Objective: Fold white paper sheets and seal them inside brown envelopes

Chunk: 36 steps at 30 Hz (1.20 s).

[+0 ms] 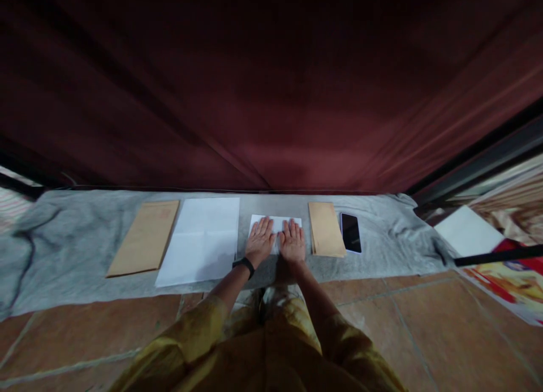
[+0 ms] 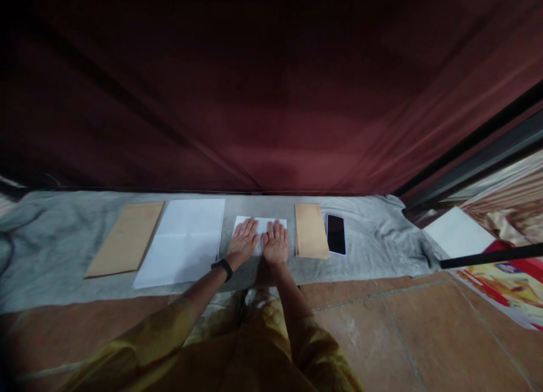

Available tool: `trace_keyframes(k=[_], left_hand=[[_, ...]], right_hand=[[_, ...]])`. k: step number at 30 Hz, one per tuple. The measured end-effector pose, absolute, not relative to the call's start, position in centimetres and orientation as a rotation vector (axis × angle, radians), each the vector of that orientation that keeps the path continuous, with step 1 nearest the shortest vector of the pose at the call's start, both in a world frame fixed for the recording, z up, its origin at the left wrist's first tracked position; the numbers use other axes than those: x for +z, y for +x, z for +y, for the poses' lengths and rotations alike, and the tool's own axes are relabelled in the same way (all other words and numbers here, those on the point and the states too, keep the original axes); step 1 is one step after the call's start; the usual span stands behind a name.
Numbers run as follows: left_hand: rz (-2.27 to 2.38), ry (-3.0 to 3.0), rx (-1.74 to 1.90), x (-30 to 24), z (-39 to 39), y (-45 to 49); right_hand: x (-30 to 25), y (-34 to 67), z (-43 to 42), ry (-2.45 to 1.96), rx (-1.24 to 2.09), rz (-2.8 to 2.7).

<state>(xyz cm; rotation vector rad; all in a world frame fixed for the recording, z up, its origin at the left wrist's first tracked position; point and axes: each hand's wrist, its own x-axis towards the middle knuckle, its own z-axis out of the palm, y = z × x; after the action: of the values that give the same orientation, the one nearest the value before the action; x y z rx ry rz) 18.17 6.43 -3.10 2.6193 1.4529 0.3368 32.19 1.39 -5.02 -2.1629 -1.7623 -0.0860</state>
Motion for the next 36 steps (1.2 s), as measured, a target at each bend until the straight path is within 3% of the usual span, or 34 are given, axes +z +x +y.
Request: trace_keyframes(k=[15, 28, 36], left_hand=[[1.813, 2.444, 0.591, -3.5, 5.0, 16.2], [1.365, 2.769, 0.383, -3.3, -1.3, 14.1], [1.358, 2.778, 0.371, -3.3, -1.1, 13.9]], right_hand=[[-4.1, 32.1, 1.2, -2.179, 0.006, -1.768], [-3.7, 32.7, 2.0, -2.143, 0.024, -1.766], [-0.1, 35.8, 6.6, -2.269, 0.336, -1.861]])
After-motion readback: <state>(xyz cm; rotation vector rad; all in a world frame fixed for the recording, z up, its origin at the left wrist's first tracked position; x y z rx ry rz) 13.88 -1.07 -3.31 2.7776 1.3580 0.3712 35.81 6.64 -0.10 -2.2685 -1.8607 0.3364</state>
